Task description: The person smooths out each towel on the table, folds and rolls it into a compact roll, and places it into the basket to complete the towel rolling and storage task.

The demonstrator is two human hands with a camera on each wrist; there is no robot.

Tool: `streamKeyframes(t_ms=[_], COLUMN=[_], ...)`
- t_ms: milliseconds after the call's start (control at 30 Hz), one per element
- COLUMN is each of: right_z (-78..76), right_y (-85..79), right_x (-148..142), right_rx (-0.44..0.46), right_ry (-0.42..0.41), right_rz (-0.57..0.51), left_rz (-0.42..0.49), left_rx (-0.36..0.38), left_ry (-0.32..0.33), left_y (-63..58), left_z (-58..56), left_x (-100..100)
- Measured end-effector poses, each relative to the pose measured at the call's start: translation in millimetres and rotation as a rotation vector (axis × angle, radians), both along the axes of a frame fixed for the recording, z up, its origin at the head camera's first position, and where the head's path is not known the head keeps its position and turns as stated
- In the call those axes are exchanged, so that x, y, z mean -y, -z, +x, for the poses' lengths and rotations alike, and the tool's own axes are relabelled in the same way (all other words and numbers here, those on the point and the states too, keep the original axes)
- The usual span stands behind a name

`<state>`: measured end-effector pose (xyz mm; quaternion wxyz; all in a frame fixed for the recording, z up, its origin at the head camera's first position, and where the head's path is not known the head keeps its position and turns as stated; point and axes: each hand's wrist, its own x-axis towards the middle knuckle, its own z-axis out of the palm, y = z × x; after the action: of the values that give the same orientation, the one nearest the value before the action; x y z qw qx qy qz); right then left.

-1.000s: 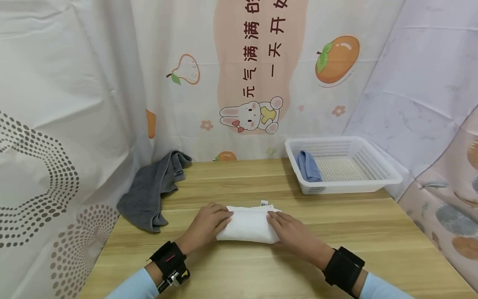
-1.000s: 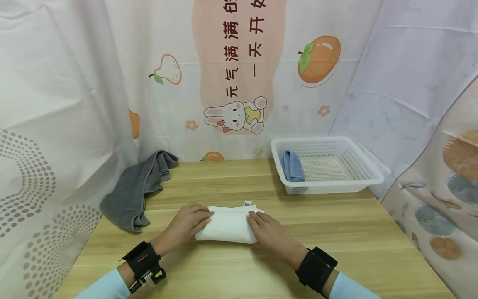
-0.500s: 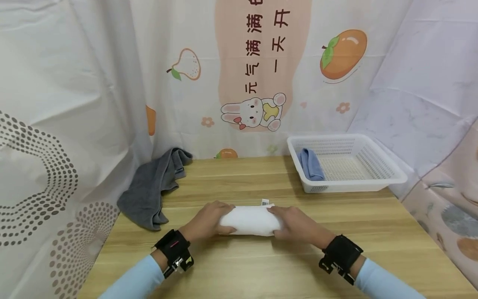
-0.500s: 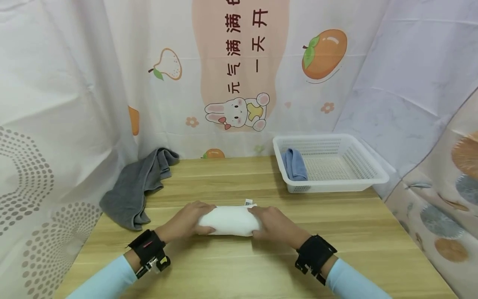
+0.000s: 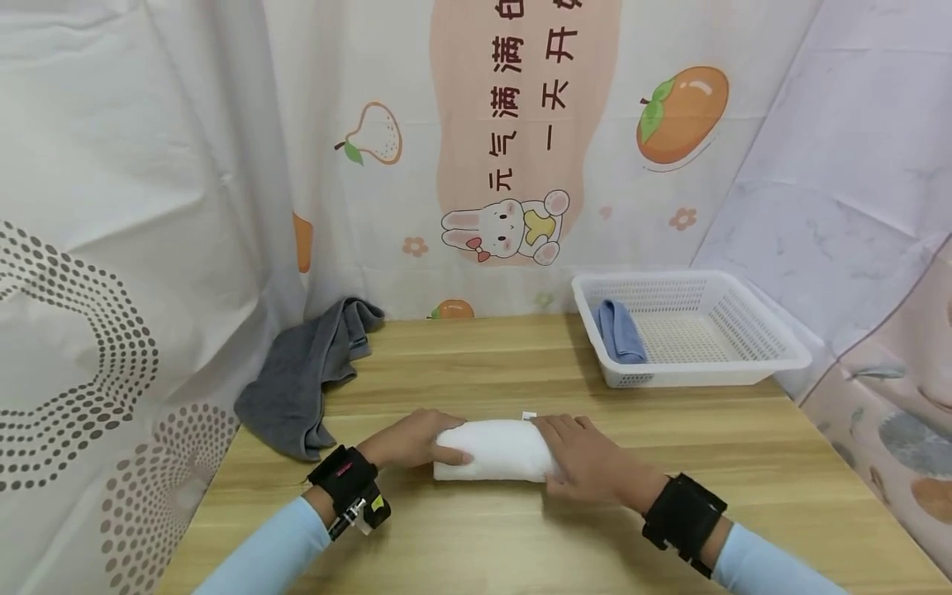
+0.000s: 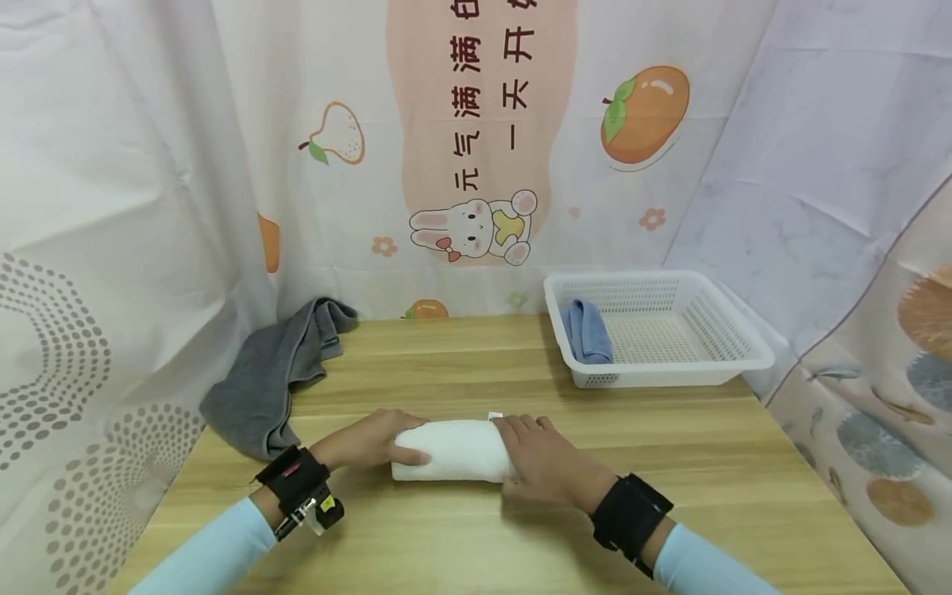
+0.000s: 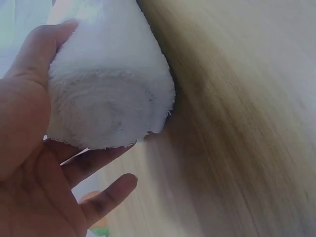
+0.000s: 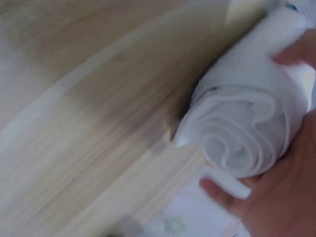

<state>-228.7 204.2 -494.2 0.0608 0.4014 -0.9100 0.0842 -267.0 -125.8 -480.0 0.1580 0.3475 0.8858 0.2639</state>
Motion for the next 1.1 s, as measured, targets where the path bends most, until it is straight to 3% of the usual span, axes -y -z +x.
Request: streamKeyframes(t_ms=[100, 167, 267, 367, 500, 633, 833, 1000, 1100], right_z=[3.7, 2.6, 0.5, -0.9, -1.9, -2.7, -11.4, -29.2, -35.5], right_y=[6.5, 11.4, 16.3, 18.4, 15.7, 12.0, 10.0, 3.5, -3.9], right_x=[5.4, 8.1, 9.8, 9.4, 9.9, 11.5, 9.4, -0.4, -4.9], right_rx=[-0.102, -0.126, -0.121, -0.109, -0.102, -0.063, 0.031, 0.208, 0.3], right_ry=[0.035, 0.048, 0.041, 0.046, 0.063, 0.054, 0.01, -0.045, -0.025], right_rz=[0.085, 0.092, 0.084, 0.081, 0.078, 0.074, -0.012, -0.112, -0.114], left_rz=[-0.009, -0.016, -0.027, -0.103, -0.225, -0.27, -0.226, -0.209, -0.203], left_rx=[-0.029, -0.091, -0.23, -0.423, -0.583, -0.596, -0.543, -0.466, -0.39], left_ry=[-0.01, -0.024, -0.023, 0.0, -0.001, -0.032, -0.072, -0.062, -0.047], left_y=[2.8, 5.6, 10.2, 14.5, 18.6, 21.7, 25.8, 21.5, 16.7], left_z=[2.9, 8.8, 22.4, 33.8, 37.7, 35.9, 30.1, 18.5, 11.7], left_x=[0.0, -0.3, -2.8, -8.8, -17.1, -20.5, -21.3, -23.8, -27.9])
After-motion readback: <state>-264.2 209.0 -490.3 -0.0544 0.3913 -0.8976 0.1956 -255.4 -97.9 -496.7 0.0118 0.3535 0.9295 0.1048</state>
